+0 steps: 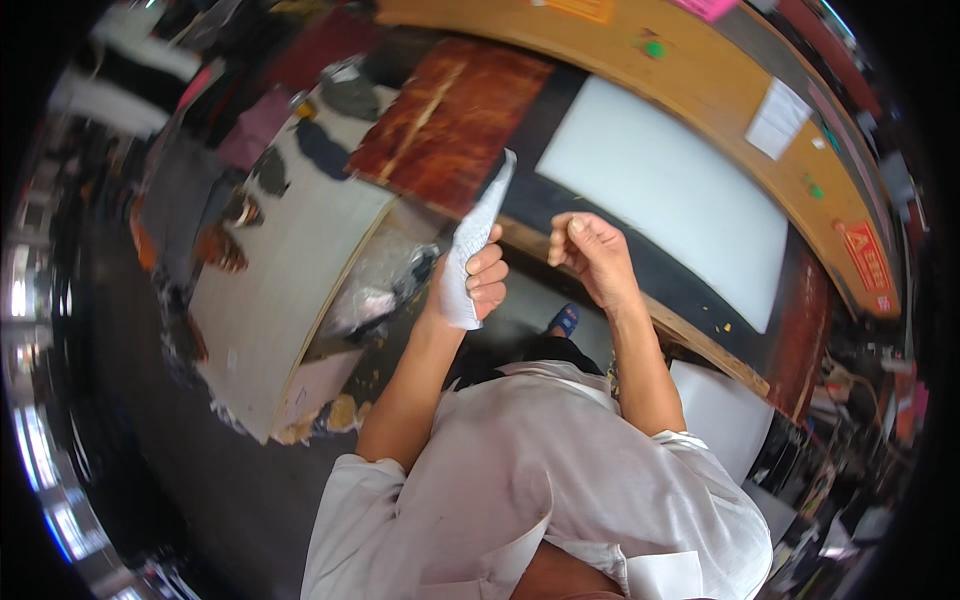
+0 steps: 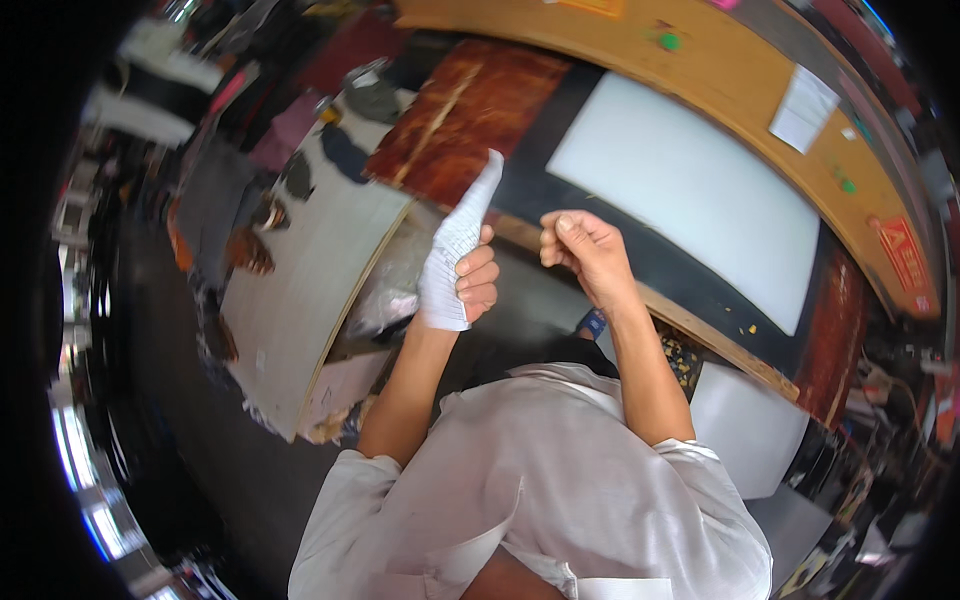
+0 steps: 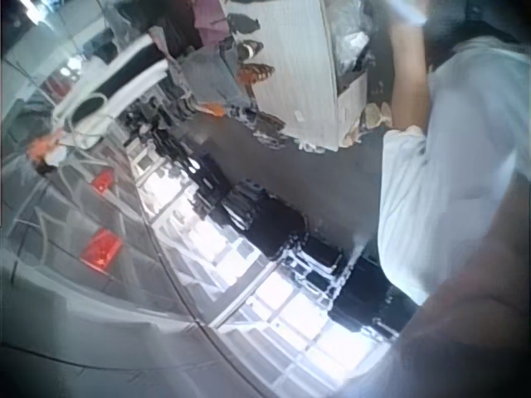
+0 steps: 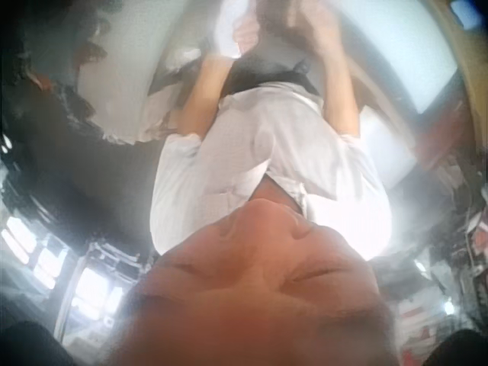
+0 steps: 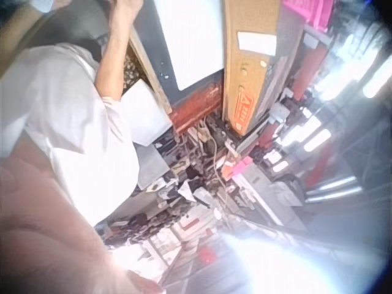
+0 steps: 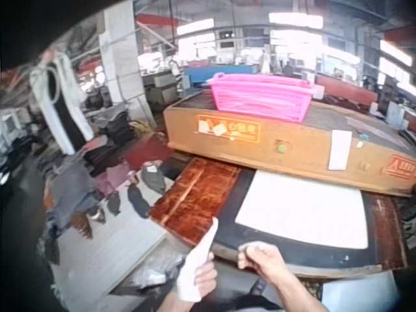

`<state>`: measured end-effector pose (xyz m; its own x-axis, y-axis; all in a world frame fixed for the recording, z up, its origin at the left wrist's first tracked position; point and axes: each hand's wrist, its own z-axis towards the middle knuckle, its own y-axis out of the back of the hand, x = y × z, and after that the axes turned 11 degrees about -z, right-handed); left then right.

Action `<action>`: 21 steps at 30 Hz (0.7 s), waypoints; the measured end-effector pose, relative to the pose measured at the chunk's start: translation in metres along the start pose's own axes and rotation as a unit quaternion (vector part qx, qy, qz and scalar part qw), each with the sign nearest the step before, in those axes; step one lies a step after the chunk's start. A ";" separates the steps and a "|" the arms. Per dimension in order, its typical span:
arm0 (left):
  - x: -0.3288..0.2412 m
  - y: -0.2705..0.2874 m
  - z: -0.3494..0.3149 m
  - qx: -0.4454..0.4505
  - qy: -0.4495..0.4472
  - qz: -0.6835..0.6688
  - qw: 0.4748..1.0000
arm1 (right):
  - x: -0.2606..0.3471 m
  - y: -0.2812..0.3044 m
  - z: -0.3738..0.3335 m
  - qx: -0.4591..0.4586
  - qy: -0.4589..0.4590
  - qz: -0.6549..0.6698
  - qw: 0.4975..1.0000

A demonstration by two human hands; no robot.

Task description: The person separates white sheets from perforated waste in a factory setting, stacks the sheets, then retrieves a notepad and writes on it with a red pen. The person also moves a pink basket and handles shoe soles on a workbench.

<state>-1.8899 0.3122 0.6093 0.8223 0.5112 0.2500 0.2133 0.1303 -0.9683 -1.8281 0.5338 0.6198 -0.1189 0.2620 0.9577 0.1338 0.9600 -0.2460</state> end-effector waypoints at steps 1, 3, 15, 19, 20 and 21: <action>-0.009 0.001 -0.021 0.057 0.036 -0.041 0.997 | -0.003 -0.026 0.004 -0.008 -0.004 -0.024 1.000; -0.018 0.000 -0.059 0.088 0.070 -0.044 0.993 | -0.003 -0.069 0.009 0.052 -0.003 -0.125 0.991; -0.052 -0.029 -0.150 -0.118 -0.176 0.290 0.933 | 0.021 -0.172 0.020 0.073 0.042 -0.148 0.985; -0.053 -0.039 -0.157 -0.163 -0.170 0.512 0.826 | 0.018 -0.171 0.015 0.062 0.028 -0.148 0.987; -0.050 -0.039 -0.156 -0.180 -0.158 0.540 0.807 | 0.016 -0.171 0.014 0.059 0.027 -0.144 0.987; -0.047 -0.039 -0.154 -0.178 -0.147 0.566 0.791 | 0.014 -0.170 0.013 0.055 0.025 -0.139 0.988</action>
<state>-1.8558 0.1527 0.6357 0.4451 0.3110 -0.8398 -0.3938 -0.7742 -0.4955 -1.8650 0.3753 0.6730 -0.0859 -0.0169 0.9962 -0.0062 0.9998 0.0164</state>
